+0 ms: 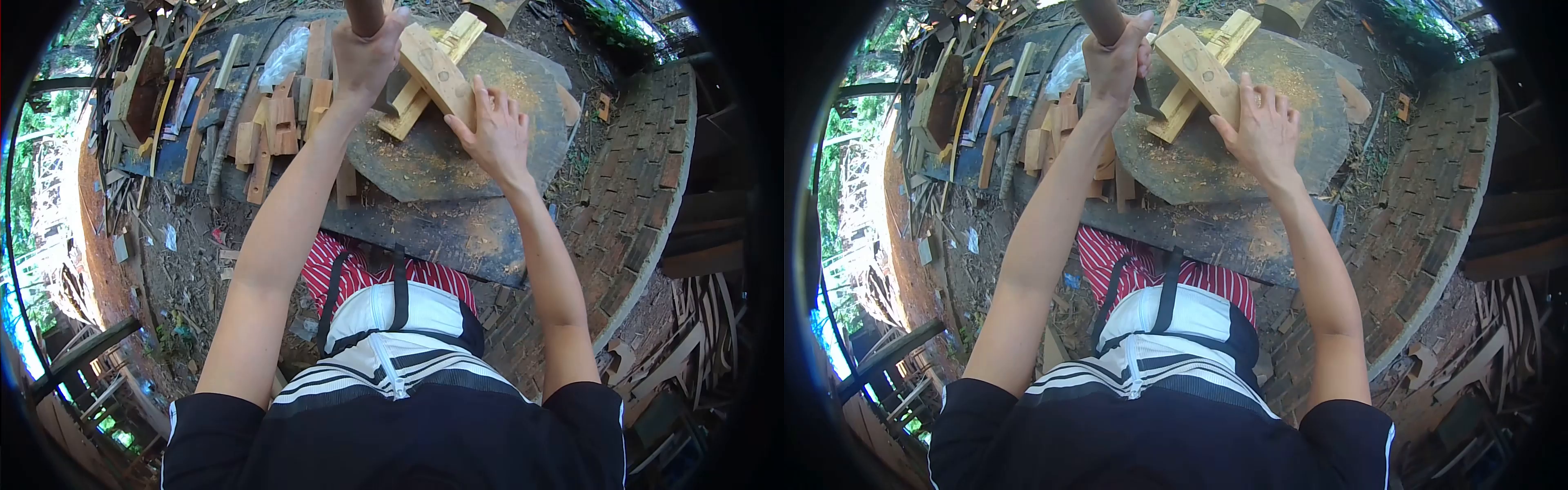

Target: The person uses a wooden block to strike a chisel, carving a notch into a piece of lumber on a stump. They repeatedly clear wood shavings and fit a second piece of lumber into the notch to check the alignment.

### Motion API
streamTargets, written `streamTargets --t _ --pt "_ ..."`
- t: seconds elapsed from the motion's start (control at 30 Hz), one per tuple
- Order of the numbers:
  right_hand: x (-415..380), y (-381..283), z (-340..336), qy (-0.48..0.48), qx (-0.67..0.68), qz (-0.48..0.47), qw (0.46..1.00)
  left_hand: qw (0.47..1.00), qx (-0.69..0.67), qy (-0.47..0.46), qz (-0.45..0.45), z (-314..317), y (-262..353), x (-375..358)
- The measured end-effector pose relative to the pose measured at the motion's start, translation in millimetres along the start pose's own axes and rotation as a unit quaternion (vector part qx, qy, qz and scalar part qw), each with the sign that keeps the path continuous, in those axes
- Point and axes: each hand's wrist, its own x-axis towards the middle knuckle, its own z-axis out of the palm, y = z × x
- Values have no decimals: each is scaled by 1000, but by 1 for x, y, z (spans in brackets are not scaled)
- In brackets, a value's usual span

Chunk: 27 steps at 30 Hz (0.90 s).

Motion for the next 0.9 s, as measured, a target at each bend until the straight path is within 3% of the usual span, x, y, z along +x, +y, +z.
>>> streamTargets --t 0.07,0.33,0.4,0.43,0.5,0.57,0.63,0.67,0.7,0.73,0.77,0.8,0.9 --pt "-3 -5 10 -20 40 18 999 998 56 3 24 2 0 0" --pt "-3 -4 9 -20 85 25 996 1000 12 -22 8 7 4 2" --pt "6 2 3 -92 204 90 970 1000 2 -30 9 7 7 3" --pt "14 5 -5 -80 203 87 972 999 6 -35 2 5 6 2" --pt "33 6 -49 -141 504 182 832 999 8 -45 -1 6 8 3" --pt "49 -8 -115 -21 514 103 851 999 17 -44 -6 5 9 -1" --pt "64 -19 -167 106 520 -32 847 998 12 -51 -19 3 8 -3" --pt "71 -18 -183 118 485 -109 859 998 28 -64 1 3 5 -2" --pt "75 -22 -200 122 483 -109 860 996 45 -76 24 4 4 0" --pt "78 -30 -215 -6 356 -89 930 996 37 -80 7 3 4 -1" --pt "77 -36 -223 -134 216 -67 965 996 37 -79 9 4 5 -3" --pt "66 -37 -225 -79 156 -175 969 996 55 -68 -3 4 7 -3" --pt "72 -46 -267 -113 119 -160 973 996 54 -66 -10 6 8 0"
